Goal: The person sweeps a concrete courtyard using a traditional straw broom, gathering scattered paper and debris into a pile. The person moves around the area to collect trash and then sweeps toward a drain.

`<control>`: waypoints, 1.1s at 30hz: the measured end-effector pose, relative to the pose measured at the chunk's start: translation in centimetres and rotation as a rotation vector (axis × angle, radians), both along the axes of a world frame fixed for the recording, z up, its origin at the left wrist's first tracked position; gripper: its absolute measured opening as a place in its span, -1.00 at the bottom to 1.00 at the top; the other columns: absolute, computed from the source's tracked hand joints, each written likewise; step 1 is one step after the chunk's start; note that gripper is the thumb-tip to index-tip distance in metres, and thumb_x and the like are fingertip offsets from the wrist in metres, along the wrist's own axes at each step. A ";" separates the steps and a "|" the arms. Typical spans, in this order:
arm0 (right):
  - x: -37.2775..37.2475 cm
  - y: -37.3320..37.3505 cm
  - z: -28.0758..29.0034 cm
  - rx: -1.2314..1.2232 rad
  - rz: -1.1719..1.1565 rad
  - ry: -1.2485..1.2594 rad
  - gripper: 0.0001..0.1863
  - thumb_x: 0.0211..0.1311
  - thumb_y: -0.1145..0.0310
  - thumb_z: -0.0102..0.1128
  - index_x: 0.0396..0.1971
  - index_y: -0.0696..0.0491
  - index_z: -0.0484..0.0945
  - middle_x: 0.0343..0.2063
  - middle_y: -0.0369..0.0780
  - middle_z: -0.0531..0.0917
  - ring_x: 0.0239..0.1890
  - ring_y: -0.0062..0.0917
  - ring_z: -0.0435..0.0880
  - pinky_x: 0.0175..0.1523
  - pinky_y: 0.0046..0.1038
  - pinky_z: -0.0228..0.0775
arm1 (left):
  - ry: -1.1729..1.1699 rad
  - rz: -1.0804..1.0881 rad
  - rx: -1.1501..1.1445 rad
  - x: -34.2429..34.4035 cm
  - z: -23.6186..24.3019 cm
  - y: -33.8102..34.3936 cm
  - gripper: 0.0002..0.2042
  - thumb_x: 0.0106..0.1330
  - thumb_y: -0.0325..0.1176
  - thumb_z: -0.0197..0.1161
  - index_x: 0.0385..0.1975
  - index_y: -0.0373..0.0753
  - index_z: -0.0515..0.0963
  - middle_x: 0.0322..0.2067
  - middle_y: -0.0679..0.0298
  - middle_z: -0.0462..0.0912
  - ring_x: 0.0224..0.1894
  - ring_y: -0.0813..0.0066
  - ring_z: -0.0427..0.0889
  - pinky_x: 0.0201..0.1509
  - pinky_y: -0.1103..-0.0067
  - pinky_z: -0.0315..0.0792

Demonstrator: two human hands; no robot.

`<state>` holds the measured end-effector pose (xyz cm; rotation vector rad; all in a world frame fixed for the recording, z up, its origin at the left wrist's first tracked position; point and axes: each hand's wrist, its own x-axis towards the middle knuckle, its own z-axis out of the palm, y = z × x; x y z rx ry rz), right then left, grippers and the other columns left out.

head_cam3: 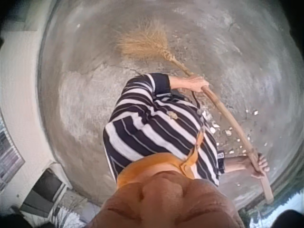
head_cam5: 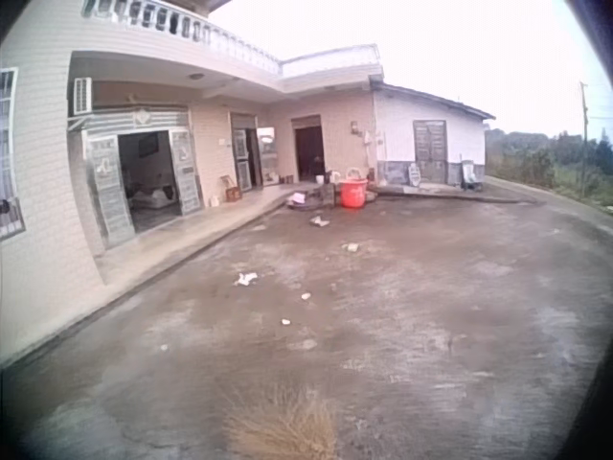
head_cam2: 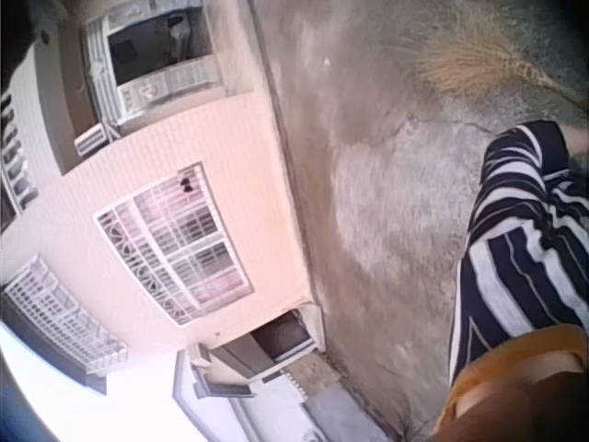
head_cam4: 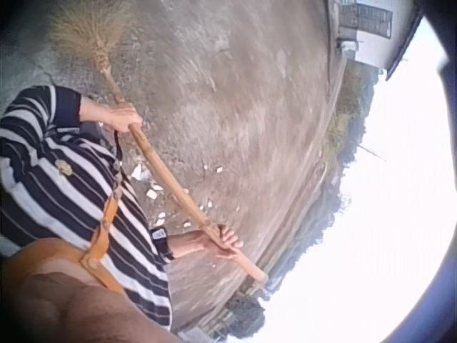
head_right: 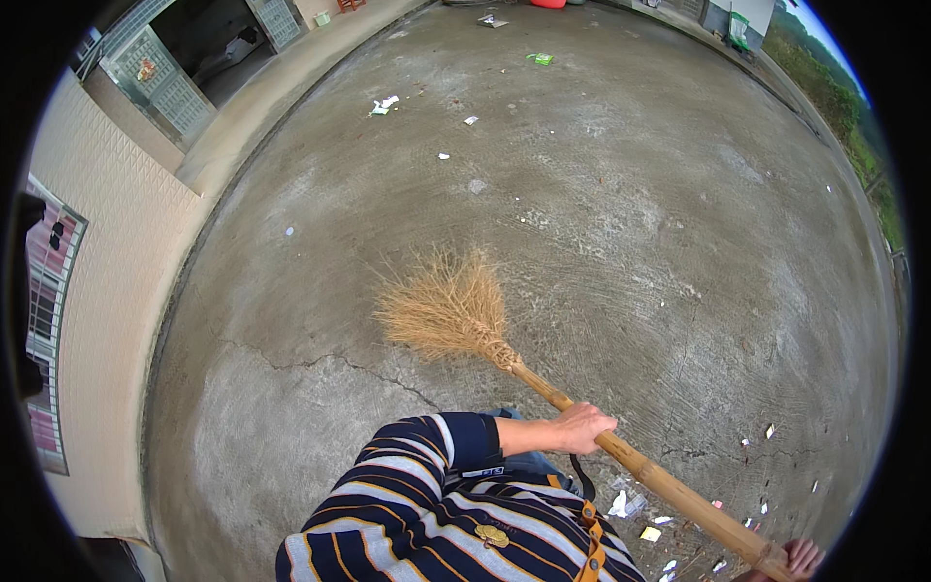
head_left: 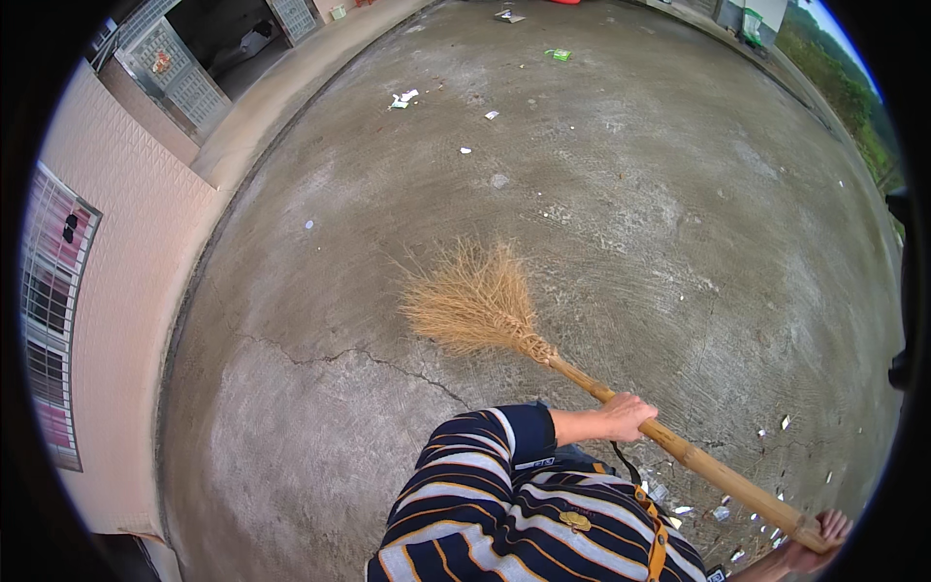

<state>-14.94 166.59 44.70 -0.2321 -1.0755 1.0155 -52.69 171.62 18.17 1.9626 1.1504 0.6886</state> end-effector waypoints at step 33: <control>-42.0 -9.2 4.5 -0.294 -1.290 -0.417 -0.74 0.19 0.11 0.09 -0.39 0.01 0.46 -0.57 -0.30 0.45 -0.47 -0.46 0.46 -0.29 -0.42 0.34 | -0.118 -0.596 0.181 -11.9 -4.1 15.6 -0.82 -0.04 -0.48 0.21 -0.45 -0.12 0.38 -0.49 0.27 0.53 -0.25 0.21 0.53 -0.11 0.24 0.26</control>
